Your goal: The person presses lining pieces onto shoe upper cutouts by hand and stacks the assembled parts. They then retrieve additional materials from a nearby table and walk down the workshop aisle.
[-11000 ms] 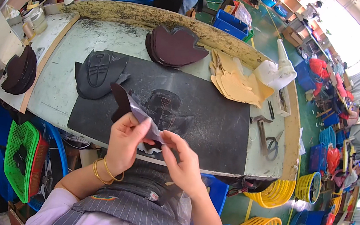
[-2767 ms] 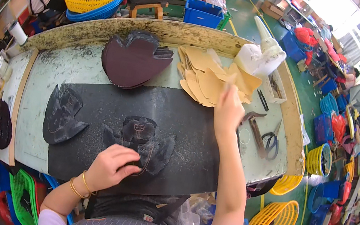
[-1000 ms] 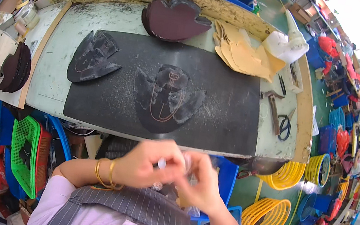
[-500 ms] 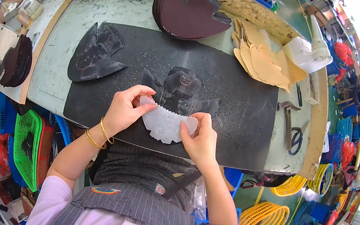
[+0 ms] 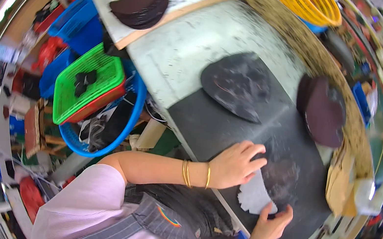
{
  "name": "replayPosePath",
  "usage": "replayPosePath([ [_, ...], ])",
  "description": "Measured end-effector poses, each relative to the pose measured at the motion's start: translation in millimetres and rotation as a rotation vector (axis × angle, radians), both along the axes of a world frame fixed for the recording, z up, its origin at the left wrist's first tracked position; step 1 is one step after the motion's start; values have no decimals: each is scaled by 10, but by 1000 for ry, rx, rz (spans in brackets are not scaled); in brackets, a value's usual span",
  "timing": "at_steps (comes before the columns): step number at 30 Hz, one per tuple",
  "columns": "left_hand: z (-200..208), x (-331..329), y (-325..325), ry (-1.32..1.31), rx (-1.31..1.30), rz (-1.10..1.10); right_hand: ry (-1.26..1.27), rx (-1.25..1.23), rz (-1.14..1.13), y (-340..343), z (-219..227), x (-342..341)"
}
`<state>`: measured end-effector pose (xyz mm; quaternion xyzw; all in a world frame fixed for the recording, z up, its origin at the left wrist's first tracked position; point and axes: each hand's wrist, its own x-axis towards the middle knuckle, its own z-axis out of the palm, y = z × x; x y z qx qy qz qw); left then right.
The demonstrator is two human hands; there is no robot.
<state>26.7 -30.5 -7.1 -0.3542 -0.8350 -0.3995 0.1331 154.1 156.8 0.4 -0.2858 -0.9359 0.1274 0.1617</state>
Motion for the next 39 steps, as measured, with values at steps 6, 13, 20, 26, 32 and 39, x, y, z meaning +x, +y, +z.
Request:
replayPosePath([
  [6,-271,454,-1283,53,233,402,203,211,195,210,10,132],
  [13,-1531,696,-2831,-222,-509,872,234,64,621,-720,274,-329],
  [20,-1557,932,-3105,-376,-584,735,30,75,1056,-1849,297,-779],
  [26,-1605,1389,-3271,-394,-568,675,0,107,1174,-2026,208,-1092],
  [32,-1293,1236,-2994,-309,-608,740,135,53,1165,-1991,1,-1261],
  [39,-2272,-173,-2185,-461,124,850,79,30,1152,-1998,-23,-1312],
])
